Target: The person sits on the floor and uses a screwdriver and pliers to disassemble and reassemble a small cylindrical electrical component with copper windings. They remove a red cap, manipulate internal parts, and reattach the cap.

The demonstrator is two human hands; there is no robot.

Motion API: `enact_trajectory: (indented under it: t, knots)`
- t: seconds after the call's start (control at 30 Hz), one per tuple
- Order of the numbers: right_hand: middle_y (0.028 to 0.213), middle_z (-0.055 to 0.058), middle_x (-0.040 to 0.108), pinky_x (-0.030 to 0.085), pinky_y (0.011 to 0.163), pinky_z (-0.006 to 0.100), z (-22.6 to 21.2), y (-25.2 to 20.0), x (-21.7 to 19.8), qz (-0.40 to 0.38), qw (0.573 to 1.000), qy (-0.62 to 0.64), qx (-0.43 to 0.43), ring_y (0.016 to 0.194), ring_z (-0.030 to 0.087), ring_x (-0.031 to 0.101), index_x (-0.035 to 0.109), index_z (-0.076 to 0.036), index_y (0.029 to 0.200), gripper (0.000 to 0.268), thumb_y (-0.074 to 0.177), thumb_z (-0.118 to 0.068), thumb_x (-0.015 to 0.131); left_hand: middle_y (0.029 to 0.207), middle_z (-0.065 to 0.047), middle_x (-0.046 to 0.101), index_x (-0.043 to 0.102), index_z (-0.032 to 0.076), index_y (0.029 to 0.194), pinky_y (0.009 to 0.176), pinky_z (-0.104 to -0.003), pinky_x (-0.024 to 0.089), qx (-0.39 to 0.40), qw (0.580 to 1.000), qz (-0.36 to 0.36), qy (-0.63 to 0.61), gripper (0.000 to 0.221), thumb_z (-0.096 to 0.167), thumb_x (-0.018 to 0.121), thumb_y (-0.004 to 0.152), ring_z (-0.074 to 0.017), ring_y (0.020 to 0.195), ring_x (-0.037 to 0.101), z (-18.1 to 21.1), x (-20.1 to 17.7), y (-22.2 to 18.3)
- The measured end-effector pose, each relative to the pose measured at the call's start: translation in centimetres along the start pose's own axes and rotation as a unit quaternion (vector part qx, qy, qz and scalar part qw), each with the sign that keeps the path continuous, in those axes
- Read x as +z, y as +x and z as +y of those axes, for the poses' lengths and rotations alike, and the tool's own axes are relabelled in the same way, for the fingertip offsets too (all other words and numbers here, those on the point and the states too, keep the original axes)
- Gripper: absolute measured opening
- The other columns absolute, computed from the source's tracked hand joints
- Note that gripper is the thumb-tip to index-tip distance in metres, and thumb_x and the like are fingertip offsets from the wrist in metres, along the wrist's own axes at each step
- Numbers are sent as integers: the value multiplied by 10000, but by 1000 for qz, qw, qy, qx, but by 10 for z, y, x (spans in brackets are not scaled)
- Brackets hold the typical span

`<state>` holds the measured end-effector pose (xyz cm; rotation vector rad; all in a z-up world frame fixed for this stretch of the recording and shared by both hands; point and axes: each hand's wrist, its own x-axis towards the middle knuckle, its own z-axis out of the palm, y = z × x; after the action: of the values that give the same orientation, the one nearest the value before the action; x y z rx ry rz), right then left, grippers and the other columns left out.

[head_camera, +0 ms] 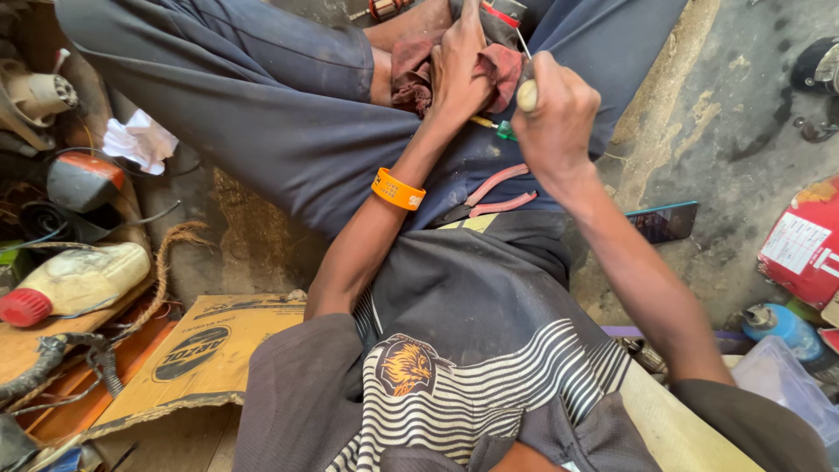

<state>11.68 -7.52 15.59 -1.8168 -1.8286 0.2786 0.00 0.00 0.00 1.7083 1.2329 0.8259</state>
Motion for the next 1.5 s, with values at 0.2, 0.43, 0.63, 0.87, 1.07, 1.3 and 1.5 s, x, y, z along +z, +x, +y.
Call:
enact_trajectory:
  t: [0.2,0.43,0.63,0.87,1.07,1.3,1.5]
  knots:
    - [785,174,550,445,653,512,-12,-3,6,24,1000,-6,5,743,398,577,456,-5,885,253,816,122,663,976,-199,650,434,28,1310,725,-585,436,18,998,23,51,562,161,679,821,-466,932,618,-12,13,-2]
    - [788,173,553,452,658,506,-11,-6,13,32,999,-6,10,740,386,585,479,-1,906,224,842,123,654,959,-196,655,457,28,1197,718,-588,430,0,998,22,60,467,203,718,851,-461,926,620,-11,16,-4]
    - [833,190,580,474,670,497,-8,-5,19,41,999,-23,-9,746,386,592,506,16,947,212,828,132,637,899,-196,652,450,11,1234,713,-583,443,-32,997,42,51,507,199,689,829,-456,871,629,-3,19,-2]
    - [803,179,601,482,648,494,-4,-6,16,17,999,-29,-8,732,383,623,535,2,942,214,815,102,676,928,-222,646,393,-33,1355,698,-582,445,-3,998,51,35,688,256,735,833,-468,868,623,2,14,-3]
    - [881,178,652,525,701,402,34,34,-32,-69,983,172,-17,845,334,728,521,3,885,172,964,89,648,1052,-240,650,373,30,1436,758,-578,462,76,997,16,17,684,157,674,834,-497,991,602,-4,-1,-2]
    - [832,217,614,506,689,418,11,24,-27,-56,987,142,54,776,360,703,527,25,915,207,1003,53,712,973,-240,675,432,30,1379,732,-588,452,4,1000,-12,-4,657,198,680,794,-494,976,626,11,-10,0]
    - [866,230,633,504,703,485,-15,5,-8,19,994,86,62,826,448,661,567,16,972,133,961,78,684,946,-265,654,433,-9,1242,723,-596,469,50,998,19,30,664,328,810,811,-507,920,616,4,2,-2]
